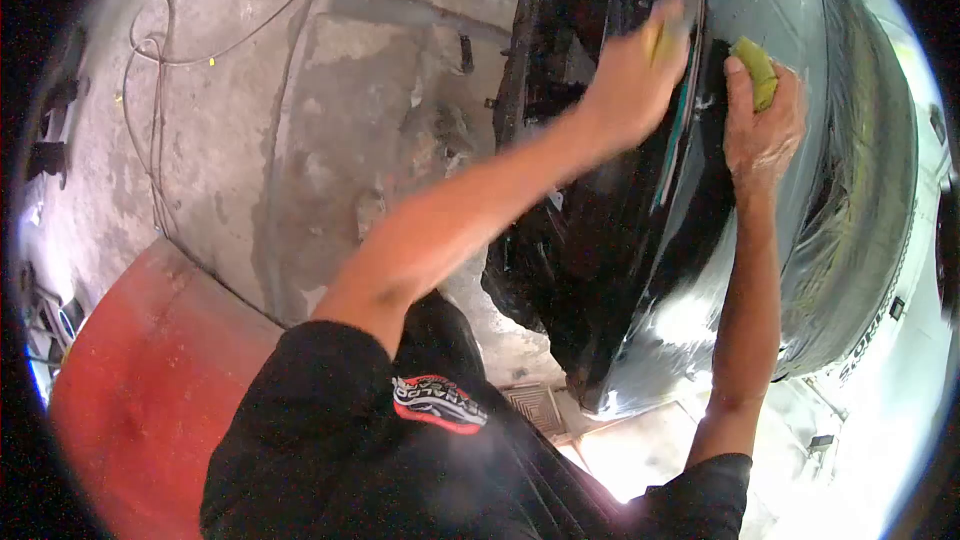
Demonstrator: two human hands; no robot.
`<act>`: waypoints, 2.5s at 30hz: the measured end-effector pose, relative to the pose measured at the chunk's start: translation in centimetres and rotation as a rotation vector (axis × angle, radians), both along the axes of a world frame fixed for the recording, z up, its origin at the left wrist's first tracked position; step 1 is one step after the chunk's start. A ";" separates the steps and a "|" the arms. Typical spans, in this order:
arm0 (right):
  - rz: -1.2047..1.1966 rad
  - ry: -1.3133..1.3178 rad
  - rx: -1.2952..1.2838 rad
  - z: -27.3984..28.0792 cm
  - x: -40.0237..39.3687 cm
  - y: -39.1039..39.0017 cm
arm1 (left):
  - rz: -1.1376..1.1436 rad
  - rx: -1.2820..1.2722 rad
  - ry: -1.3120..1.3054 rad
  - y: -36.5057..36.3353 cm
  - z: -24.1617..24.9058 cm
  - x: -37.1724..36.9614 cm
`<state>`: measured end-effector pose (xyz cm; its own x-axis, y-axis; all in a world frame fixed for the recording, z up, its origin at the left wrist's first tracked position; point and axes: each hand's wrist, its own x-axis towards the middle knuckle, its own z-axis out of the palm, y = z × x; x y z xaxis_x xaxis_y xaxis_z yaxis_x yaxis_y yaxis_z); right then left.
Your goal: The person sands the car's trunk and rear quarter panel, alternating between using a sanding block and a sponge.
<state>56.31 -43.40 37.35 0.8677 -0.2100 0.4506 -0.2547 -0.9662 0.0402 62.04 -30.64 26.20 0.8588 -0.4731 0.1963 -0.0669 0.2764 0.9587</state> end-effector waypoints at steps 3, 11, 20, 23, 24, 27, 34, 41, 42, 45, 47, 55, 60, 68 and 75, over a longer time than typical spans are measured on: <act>0.014 -0.015 -0.006 0.1 0.1 0.0 | -0.191 -0.029 0.067 7.6 -0.1 -11.6; -0.035 -0.005 0.027 0.3 0.0 0.4 | 0.066 0.015 -0.069 -3.8 2.3 6.8; -0.021 -0.029 0.037 0.4 0.0 0.0 | -0.122 0.043 -0.287 7.6 2.1 -9.9; -0.006 -0.013 0.022 0.2 0.0 -0.4 | 0.020 0.055 -0.340 0.5 2.2 1.3; -0.005 -0.011 0.023 0.1 -0.1 -0.4 | 0.097 -0.001 -0.319 -2.3 2.2 5.5; 0.006 -0.023 0.013 0.2 -0.3 -0.5 | -0.002 0.100 -0.245 -1.0 3.7 5.2; 0.015 -0.052 0.031 0.3 -0.3 -0.1 | -0.180 0.154 -0.411 9.3 3.4 -9.9; 0.026 -0.089 0.045 0.2 -0.2 -0.8 | 0.104 0.150 -0.434 0.4 3.7 2.3; 0.009 -0.082 0.049 0.2 -0.3 -1.1 | 0.051 0.162 -0.422 1.7 3.5 0.0; -0.007 -0.126 0.056 -0.2 -0.3 -1.5 | -0.143 0.138 -0.359 9.0 4.0 -10.1; 0.022 -0.136 0.073 -0.2 -0.5 -2.0 | -0.172 0.141 -0.376 9.5 3.6 -10.7; -0.028 -0.148 0.091 -0.1 -0.4 -1.6 | 0.149 0.300 -0.480 -1.0 5.0 4.1; -0.069 -0.160 0.094 -0.4 -0.2 -1.9 | -0.090 0.146 -0.329 7.6 3.5 -8.6; -0.087 -0.164 0.079 -0.2 -0.4 -1.3 | 0.044 0.390 -0.454 -1.4 6.2 7.5; -0.120 -0.125 0.155 1.1 -0.6 0.0 | -0.130 0.217 -0.398 7.2 3.9 -6.0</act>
<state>55.66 -43.37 38.44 0.7719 -0.3836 0.5070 -0.3619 -0.9208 -0.1456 56.09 -23.42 30.11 0.6680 -0.6381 0.3829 -0.4190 0.1027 0.9022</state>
